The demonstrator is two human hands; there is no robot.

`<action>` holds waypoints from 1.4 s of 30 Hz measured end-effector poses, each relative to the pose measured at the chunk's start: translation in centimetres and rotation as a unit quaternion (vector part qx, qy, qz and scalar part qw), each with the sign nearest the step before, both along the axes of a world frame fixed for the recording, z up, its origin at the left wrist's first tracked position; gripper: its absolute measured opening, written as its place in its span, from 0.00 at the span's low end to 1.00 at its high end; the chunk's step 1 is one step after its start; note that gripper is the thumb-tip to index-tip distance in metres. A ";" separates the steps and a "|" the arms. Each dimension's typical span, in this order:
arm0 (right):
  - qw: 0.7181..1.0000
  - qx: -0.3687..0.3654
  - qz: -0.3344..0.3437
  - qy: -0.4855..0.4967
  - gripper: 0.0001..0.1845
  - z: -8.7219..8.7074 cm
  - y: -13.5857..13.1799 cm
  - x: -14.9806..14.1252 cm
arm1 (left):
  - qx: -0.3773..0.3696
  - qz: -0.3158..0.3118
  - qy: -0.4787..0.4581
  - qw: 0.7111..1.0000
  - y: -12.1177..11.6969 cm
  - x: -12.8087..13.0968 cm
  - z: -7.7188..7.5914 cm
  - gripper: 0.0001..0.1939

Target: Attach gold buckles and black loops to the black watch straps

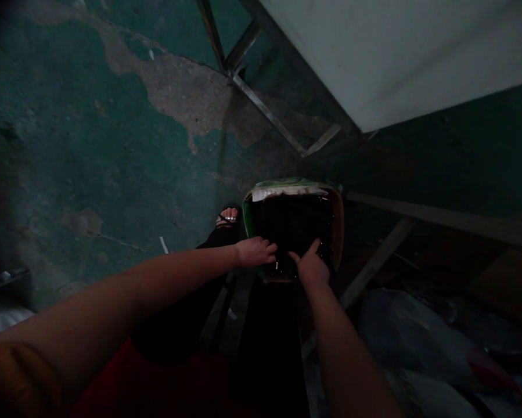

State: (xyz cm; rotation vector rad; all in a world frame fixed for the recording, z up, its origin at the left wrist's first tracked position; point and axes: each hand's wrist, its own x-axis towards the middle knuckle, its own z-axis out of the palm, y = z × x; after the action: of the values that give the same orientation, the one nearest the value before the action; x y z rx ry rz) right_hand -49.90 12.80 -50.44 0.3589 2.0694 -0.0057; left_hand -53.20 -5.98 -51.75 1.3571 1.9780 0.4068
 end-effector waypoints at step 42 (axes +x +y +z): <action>0.990 0.038 -0.127 0.057 0.57 3.2 2.7 -1.1 | -0.067 0.142 -0.024 0.987 0.1 1.8 4.1 0.20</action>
State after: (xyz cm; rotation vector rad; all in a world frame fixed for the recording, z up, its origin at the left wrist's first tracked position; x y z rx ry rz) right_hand -50.98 15.52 -47.24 0.6818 2.1271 -0.1030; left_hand -51.36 -5.86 -47.68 0.9768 2.1235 0.4240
